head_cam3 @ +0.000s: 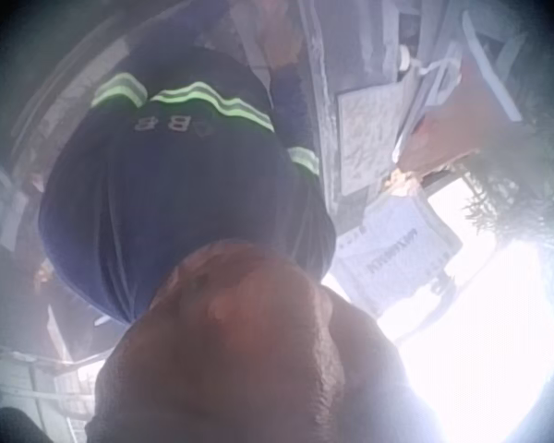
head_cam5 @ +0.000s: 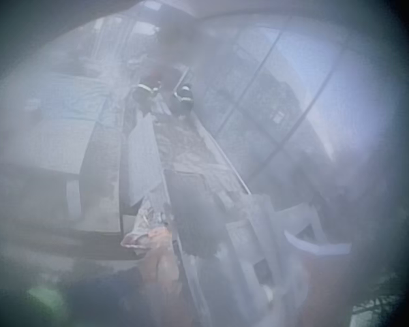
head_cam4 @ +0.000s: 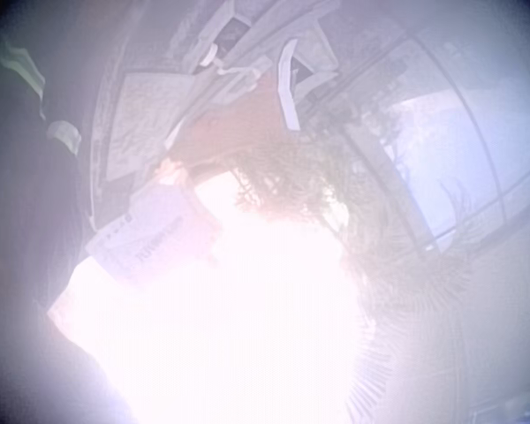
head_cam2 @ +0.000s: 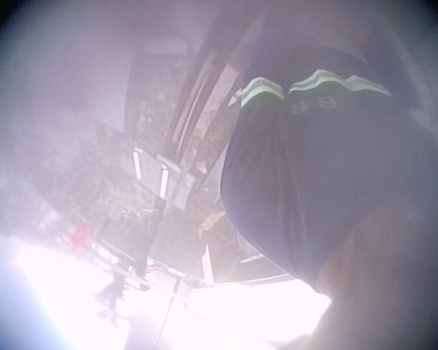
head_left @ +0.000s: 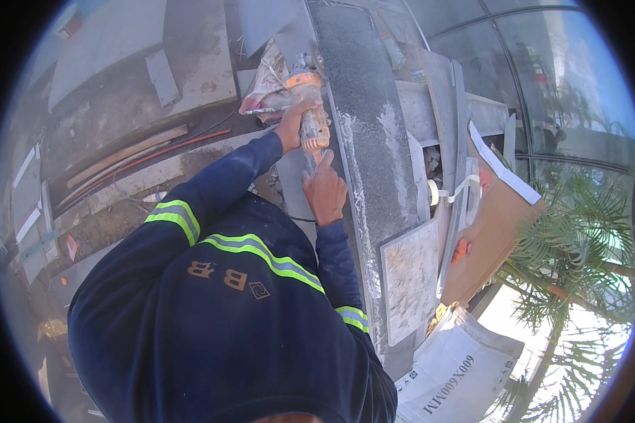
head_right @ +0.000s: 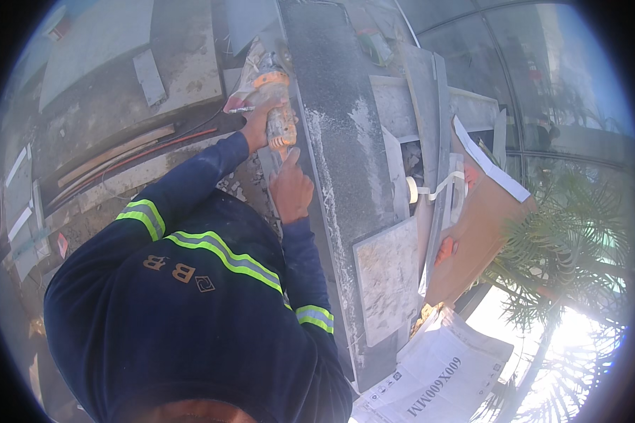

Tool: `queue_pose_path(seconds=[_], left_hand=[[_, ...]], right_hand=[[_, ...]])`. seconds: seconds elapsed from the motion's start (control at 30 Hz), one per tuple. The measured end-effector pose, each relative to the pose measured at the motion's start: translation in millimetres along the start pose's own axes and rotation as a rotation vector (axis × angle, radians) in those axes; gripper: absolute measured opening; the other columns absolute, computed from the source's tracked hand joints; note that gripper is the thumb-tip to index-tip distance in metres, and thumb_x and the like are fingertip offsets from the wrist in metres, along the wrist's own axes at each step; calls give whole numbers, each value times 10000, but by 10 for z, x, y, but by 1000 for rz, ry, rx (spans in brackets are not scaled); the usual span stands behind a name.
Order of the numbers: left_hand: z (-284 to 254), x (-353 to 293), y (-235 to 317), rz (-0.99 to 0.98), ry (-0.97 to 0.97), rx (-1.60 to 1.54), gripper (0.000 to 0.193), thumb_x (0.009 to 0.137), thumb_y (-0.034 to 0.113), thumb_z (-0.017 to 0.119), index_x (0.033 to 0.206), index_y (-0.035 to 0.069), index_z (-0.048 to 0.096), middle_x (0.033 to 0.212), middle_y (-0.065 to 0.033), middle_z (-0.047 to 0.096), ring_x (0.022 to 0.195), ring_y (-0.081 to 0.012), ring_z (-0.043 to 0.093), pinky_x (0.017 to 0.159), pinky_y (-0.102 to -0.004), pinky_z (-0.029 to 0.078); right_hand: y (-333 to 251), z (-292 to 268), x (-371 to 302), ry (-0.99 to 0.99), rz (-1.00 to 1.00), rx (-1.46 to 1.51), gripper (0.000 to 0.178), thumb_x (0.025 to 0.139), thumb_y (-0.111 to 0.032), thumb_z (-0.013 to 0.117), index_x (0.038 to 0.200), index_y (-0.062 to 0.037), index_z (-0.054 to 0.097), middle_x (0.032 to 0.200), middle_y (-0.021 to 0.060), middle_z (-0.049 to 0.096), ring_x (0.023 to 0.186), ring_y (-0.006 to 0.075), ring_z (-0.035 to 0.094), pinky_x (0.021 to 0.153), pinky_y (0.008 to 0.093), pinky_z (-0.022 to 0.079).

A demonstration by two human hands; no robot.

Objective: The person picks up an angle grinder and cuts a large rectangular tile placed on a makeshift work surface. The cut is performed continuously along one edge, generating dust and debris.

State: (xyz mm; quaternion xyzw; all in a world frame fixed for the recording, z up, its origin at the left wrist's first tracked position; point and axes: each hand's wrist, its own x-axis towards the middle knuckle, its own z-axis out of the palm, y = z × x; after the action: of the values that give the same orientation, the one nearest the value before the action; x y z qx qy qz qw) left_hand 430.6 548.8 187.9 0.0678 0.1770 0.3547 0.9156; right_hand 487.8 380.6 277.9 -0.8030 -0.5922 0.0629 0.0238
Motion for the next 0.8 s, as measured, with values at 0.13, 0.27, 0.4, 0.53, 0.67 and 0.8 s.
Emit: queue_pose_path(seconds=[0.13,0.27,0.4,0.53,0.67,0.8], left_hand=[[3,-20,-5,-14,15,-7,352,833,253,735,1082,75,560,908,-137,648,822,-288,707,669,-469,610],[31,-143,-34,25,-9,14,357,840,251,727,1098,69,561,921,-148,648,835,-295,707,683,-478,609],[57,-258,-75,29,9,21,346,849,246,719,1102,67,563,927,-151,648,843,-304,706,695,-479,605],[55,-290,-91,-11,28,1,335,852,246,721,1093,70,569,929,-142,647,857,-306,702,700,-477,604],[53,-270,-85,27,-8,15,335,846,249,729,1080,72,569,924,-129,642,863,-292,701,704,-475,605],[44,-212,-53,17,-23,18,342,863,249,713,1112,73,558,930,-130,648,868,-287,695,720,-465,599]], right_hand=[[-8,2,-30,35,-11,-21,766,817,-295,768,1363,84,386,814,242,699,719,415,700,620,487,558],[-22,-34,-113,0,12,-4,760,819,-287,765,1365,79,385,831,248,701,722,417,700,618,486,558],[-50,-90,-221,-7,19,-17,690,815,-232,767,1328,43,397,833,203,699,726,399,706,625,465,567],[-61,-116,-273,-12,28,-21,696,810,-225,774,1329,37,391,820,198,697,722,397,705,618,464,564],[-37,-91,-230,-4,19,17,725,804,-255,773,1339,51,390,804,236,693,720,419,695,616,493,554],[-2,-49,-145,10,1,36,749,802,-276,773,1348,62,387,803,257,694,719,432,691,619,505,553]])
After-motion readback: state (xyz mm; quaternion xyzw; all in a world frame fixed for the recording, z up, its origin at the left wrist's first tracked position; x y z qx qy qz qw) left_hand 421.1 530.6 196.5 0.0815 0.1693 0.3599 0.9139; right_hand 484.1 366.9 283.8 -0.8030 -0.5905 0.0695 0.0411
